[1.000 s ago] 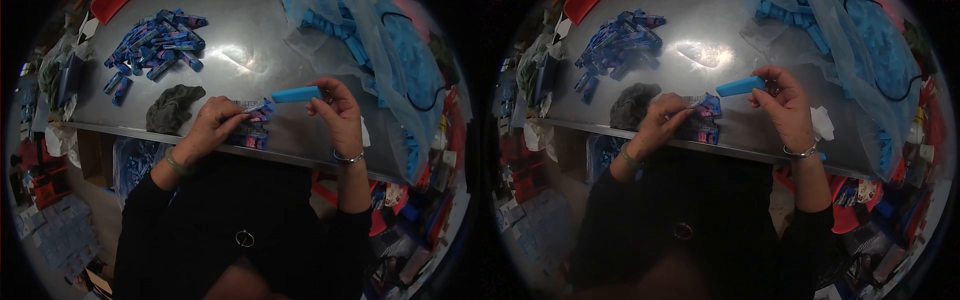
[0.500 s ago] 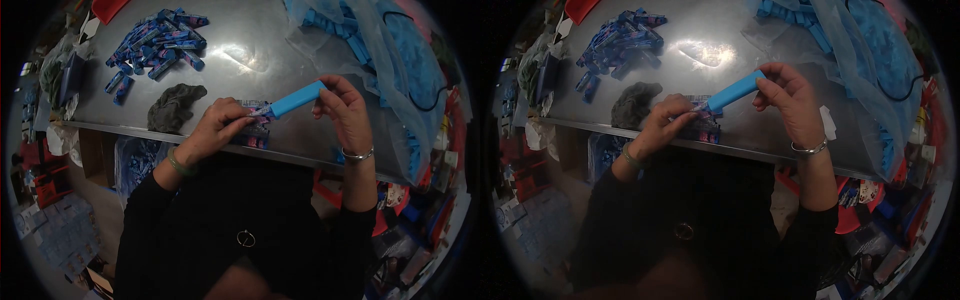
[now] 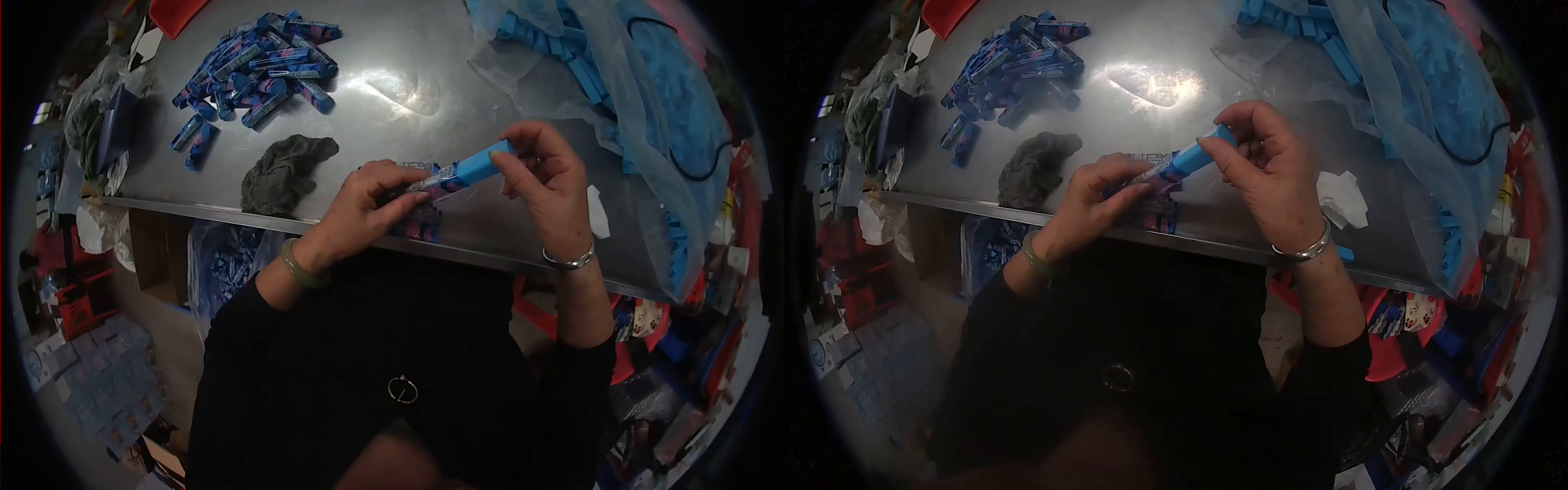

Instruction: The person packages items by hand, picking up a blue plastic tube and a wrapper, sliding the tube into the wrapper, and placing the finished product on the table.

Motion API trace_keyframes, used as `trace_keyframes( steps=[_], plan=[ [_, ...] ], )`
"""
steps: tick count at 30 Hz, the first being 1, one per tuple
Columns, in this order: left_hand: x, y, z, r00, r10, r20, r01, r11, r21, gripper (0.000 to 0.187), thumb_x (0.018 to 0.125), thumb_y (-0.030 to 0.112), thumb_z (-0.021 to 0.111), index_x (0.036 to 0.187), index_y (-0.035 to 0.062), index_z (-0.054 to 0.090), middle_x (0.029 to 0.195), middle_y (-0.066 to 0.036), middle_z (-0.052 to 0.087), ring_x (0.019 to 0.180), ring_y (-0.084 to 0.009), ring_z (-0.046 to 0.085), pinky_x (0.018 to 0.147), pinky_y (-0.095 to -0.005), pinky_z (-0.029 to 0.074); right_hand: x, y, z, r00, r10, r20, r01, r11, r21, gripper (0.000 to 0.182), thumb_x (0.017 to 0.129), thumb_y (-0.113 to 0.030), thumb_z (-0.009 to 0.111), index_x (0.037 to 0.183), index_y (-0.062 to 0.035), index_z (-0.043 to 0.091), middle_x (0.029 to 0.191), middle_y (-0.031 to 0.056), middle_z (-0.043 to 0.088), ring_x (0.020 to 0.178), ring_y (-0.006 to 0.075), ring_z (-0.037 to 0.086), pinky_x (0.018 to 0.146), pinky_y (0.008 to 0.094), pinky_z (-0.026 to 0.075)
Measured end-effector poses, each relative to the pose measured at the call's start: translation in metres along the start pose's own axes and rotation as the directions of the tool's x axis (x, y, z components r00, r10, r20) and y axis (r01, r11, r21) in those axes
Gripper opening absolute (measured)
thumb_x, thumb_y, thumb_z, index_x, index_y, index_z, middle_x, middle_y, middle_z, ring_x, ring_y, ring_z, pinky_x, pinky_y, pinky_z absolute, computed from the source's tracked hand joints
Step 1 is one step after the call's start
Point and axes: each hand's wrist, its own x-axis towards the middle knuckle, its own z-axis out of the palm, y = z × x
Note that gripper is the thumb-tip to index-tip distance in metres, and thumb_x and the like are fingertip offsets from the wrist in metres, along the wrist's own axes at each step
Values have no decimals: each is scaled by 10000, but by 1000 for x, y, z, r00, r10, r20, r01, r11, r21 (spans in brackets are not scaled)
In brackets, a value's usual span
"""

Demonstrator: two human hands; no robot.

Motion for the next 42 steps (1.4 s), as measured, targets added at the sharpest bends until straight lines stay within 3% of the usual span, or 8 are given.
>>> trace_keyframes(
  steps=[2,5,13,19,21,24,32,42],
  plan=[
    [1,4,6,983,-174,59,183,907,-380,210,844,101,685,1036,17,664,856,-30,656,815,-94,589,707,-245,471,1,7,5,1000,-16,-12,15,1000,-11,226,854,-129,693,1019,-30,574,816,1,562,651,44,556,578,175,478],
    [5,14,5,923,-314,221,384,748,-542,235,848,102,692,1063,16,653,908,-16,664,850,-61,591,732,-212,487,0,9,16,1000,9,-18,-8,999,42,208,855,-118,690,1002,-30,573,816,-5,565,671,41,556,584,173,477],
    [7,15,6,891,-341,301,454,633,-626,237,899,195,646,1080,42,651,904,4,656,811,-54,589,748,-204,476,-5,9,14,999,37,35,-44,970,238,211,866,-93,667,1040,-16,577,850,13,590,728,58,566,658,194,483],
    [7,17,13,902,-310,300,431,603,-672,234,909,195,631,1078,33,641,914,-1,654,820,-57,600,753,-204,482,-11,23,17,977,-210,47,213,974,-82,253,818,-103,707,1032,-31,592,906,60,598,749,114,573,665,234,470],
    [8,21,14,915,-295,274,399,566,-722,228,912,191,628,1072,29,640,916,-2,653,822,-56,604,741,-204,488,-15,15,19,919,-356,168,392,866,-310,498,721,-172,791,1130,-42,538,1047,115,568,934,206,573,818,324,462],
    [7,22,16,903,-323,282,413,474,-778,218,915,184,623,1067,29,637,914,-3,654,814,-53,610,714,-194,498,-27,16,32,896,-405,180,432,710,-556,791,599,-201,856,1255,-31,447,1266,157,476,1140,292,494,970,383,394],
    [5,18,18,887,-248,389,446,240,-862,252,941,216,584,1112,32,602,888,-69,667,786,-120,656,707,-237,545,-31,24,44,877,-448,172,464,699,-544,945,551,-165,862,1328,-23,342,1339,178,412,1190,327,449,997,395,371],
    [5,20,18,901,-227,370,431,366,-825,397,933,316,577,1182,7,570,888,-73,634,825,-125,619,715,-238,516,-33,26,37,872,-461,164,466,683,-563,997,545,-169,876,1343,-44,292,1359,200,399,1223,341,440,1013,405,367]
  ],
)
